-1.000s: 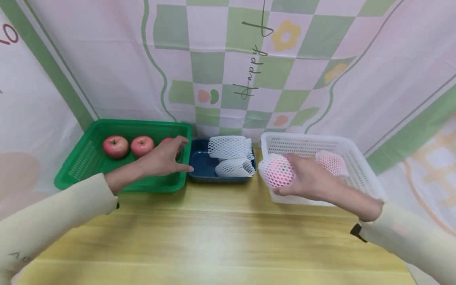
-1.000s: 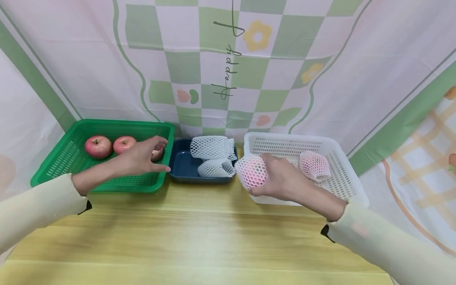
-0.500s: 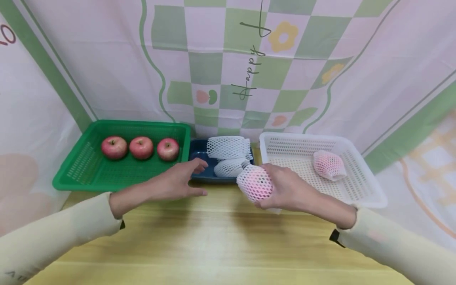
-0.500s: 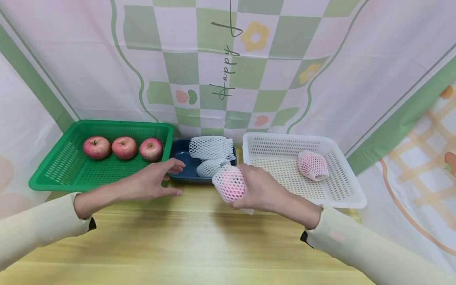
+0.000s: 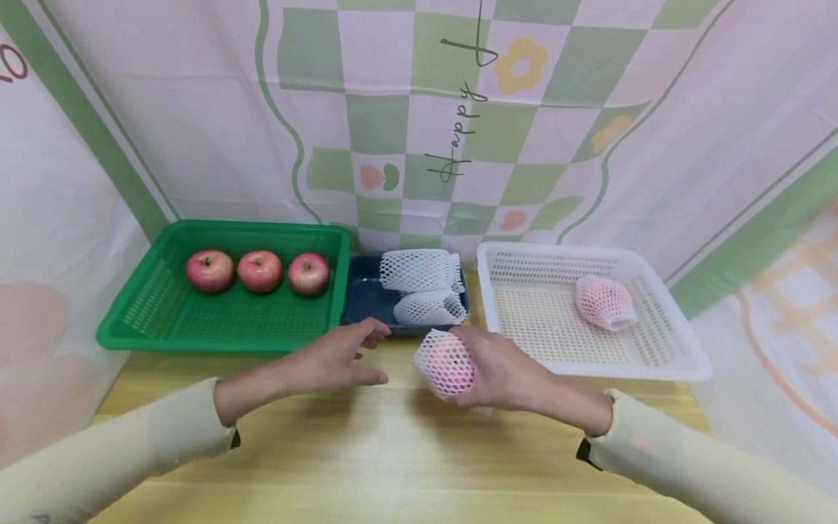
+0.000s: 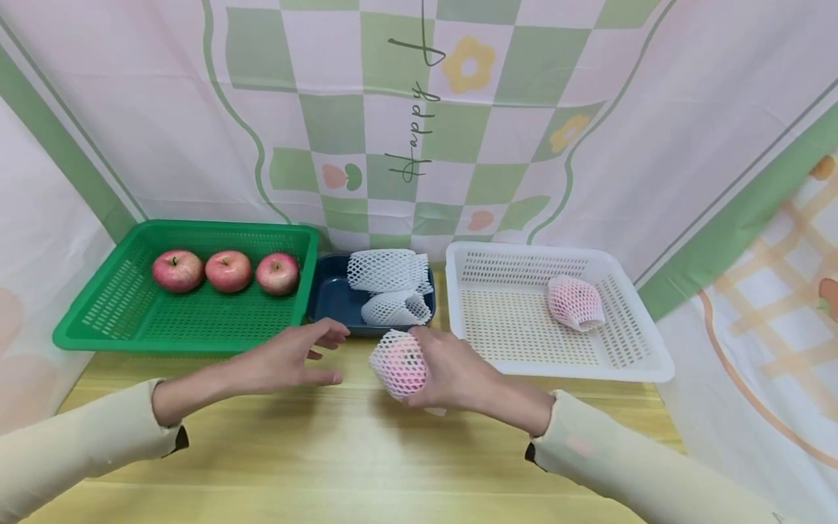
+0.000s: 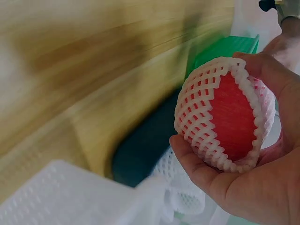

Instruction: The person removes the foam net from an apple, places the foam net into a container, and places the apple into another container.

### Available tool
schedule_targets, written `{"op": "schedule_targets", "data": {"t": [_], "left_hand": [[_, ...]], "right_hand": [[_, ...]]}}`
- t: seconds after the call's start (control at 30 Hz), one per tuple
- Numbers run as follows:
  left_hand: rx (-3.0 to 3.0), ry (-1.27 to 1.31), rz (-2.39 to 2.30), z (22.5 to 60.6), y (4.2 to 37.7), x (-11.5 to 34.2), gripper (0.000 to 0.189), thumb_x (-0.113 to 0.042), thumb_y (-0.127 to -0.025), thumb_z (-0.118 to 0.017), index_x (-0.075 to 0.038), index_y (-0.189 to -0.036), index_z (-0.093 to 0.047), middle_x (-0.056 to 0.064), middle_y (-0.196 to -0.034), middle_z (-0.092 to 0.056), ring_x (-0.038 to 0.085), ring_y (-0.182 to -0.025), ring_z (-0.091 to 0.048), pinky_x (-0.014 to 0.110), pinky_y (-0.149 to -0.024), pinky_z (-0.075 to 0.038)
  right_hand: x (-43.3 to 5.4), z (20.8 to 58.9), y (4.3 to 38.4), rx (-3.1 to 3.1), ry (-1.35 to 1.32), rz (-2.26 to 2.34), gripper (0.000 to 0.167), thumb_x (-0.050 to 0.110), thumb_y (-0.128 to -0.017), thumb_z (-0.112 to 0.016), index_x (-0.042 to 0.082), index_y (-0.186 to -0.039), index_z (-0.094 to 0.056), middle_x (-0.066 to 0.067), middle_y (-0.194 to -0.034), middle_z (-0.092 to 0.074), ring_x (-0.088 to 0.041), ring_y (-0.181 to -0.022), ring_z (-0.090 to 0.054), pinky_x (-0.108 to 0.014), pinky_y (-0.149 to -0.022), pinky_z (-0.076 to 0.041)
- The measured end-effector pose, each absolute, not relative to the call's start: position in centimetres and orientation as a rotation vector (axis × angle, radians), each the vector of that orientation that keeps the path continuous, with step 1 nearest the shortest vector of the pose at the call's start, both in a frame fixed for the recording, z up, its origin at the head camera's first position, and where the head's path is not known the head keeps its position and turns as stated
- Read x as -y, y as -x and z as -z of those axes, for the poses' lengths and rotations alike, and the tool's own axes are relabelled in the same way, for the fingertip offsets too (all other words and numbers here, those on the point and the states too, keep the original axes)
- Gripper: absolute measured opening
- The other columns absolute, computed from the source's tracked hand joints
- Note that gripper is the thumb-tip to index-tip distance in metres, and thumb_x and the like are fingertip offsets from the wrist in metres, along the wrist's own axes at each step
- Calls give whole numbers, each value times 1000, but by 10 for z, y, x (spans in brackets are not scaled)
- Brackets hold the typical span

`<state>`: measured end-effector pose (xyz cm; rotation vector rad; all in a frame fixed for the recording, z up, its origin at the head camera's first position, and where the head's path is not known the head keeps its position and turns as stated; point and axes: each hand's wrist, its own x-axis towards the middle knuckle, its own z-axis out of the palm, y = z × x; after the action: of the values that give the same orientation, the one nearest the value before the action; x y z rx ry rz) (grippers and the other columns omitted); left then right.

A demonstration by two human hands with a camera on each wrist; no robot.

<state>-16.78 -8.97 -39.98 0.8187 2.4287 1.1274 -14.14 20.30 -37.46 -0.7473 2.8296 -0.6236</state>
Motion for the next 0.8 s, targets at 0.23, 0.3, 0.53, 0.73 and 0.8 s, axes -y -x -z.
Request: {"op": "schedule_targets", "data": {"t": [0.23,0.3,0.53,0.73,0.8], "left_hand": [[-2389,-824,-1178,423,164,89,55,-19,-94,-82,2,-137,-56,24,-135,-65,42,-126,-64,47,-102,-58],[-2372,-830,-1201,429,164,89,53,-18,-95,-81,3,-137,-55,27,-135,-65,43,-125,-64,49,-102,-58],[-2342,-870,-1292,451,161,89,48,-13,-95,-80,7,-132,-58,29,-128,-67,45,-118,-68,48,-97,-60],[-2332,-859,-1370,467,159,85,39,-6,-96,-76,10,-128,-60,29,-124,-68,43,-114,-70,39,-93,-62],[-2332,-847,-1398,471,158,83,36,-4,-97,-74,11,-126,-61,29,-124,-68,41,-114,-70,35,-92,-62]], "right_hand": [[-193,396,138,-2807,777,647,85,22,-61,-100,0,-133,-60,-11,-117,-69,-25,-102,-67,-43,-88,-61],[-191,403,137,-2810,784,639,89,21,-61,-100,-2,-136,-59,-14,-121,-69,-28,-104,-68,-46,-90,-61],[-190,418,137,-2830,776,607,94,24,-61,-101,-5,-139,-56,-19,-121,-69,-31,-101,-69,-47,-86,-62],[-190,429,139,-2830,773,612,97,24,-61,-101,-4,-141,-55,-20,-125,-69,-33,-103,-69,-49,-88,-61],[-191,432,139,-2831,793,608,96,25,-61,-100,-3,-141,-55,-19,-125,-69,-33,-103,-70,-48,-88,-61]]}}
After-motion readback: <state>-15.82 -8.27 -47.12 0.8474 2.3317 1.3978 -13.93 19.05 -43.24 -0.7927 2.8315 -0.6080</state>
